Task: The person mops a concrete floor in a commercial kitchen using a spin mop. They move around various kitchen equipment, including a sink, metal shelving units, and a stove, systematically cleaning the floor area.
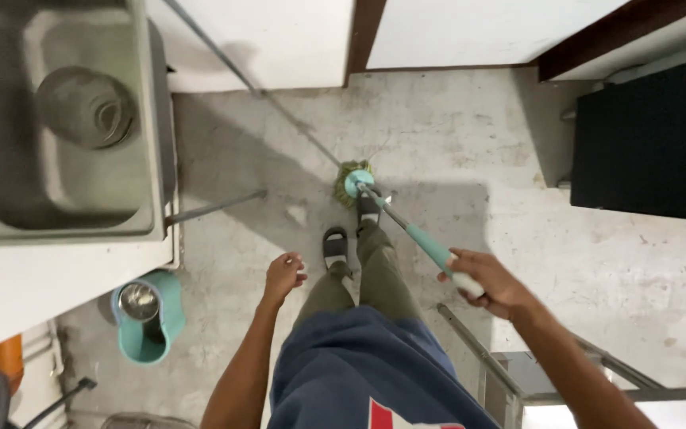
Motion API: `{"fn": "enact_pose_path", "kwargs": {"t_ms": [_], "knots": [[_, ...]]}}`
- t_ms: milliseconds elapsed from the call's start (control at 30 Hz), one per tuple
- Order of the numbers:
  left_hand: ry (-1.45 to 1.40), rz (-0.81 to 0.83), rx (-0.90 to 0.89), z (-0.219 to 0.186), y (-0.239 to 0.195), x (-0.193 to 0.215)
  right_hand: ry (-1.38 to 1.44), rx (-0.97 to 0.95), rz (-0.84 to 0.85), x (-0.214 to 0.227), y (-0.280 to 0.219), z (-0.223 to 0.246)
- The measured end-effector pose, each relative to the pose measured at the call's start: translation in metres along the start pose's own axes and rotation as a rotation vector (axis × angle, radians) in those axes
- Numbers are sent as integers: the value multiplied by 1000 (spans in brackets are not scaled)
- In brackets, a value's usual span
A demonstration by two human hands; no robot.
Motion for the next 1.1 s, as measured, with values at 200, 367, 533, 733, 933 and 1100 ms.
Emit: {"fn": "enact_pose_path", "kwargs": {"t_ms": [200,367,533,733,933,1100], "knots": [[-36,11,-37,23,-6,-3,-767,89,6,-4,27,-99],[308,79,-16,-22,-39,-19,-903,102,-5,39,24,-196],[396,139,-29,-54,-34,-40,-1029,-20,-88,41,-8,-293],[545,220,-156,-37,-26,-51,-888,-58,-178,12,-22,-357],[629,235,-110,-9,-17,-59,-971,-196,-192,4,-14,-301],[591,264,-190,30,10,-89,-1258,-123,-243,8,22,-360]]}}
Point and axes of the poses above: each hand's wrist, its own y-axis towards the middle knuckle, its own x-axis out of the back of the hand, z = x × y, the point moved 2 cm from there along y, towards the middle knuckle, and after that the axes turned 3 degrees about x, right-handed, at the moved point
